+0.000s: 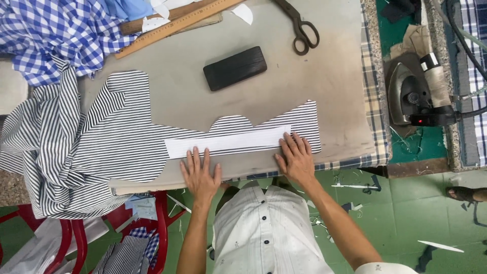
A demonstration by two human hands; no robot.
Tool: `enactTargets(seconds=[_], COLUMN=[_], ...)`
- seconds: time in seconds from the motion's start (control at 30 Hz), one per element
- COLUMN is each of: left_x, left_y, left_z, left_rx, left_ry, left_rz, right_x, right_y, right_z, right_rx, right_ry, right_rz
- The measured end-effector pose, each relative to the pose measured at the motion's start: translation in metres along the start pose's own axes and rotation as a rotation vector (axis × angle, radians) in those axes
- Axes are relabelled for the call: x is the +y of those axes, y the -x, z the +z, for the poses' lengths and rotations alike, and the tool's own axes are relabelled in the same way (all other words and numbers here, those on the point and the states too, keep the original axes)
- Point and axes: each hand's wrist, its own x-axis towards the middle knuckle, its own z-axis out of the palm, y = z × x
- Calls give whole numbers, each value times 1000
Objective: The person irons a striped fabric piece on a work table using a steam iron and a black pressing block. They place a white paper strip on the fabric, press it with the iron, and repeat the process on different sections of the fabric.
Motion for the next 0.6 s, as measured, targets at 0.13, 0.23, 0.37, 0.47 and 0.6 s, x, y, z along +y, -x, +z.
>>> enactTargets(seconds=[0.13, 0.23, 0.37, 0.47, 0.6], left_x=[-3, -2, 28, 70, 121], left_y=[1, 8, 7, 5, -2], left_z=[2, 4, -3, 0, 6], left_rx=[3, -28, -52, -131, -39], left_ry=[-1, 12, 91, 104, 180], left_rz=[7, -8, 2, 47, 162], right_x=[27, 115, 220, 267, 290], right_y=[1, 4, -10, -5, 0], right_z=[-2, -38, -139, -165, -156], right_rx=[58, 200, 138, 9, 170], right_ry=[-80, 58, 310, 386, 467], right_rz=[14, 52, 438, 456, 241])
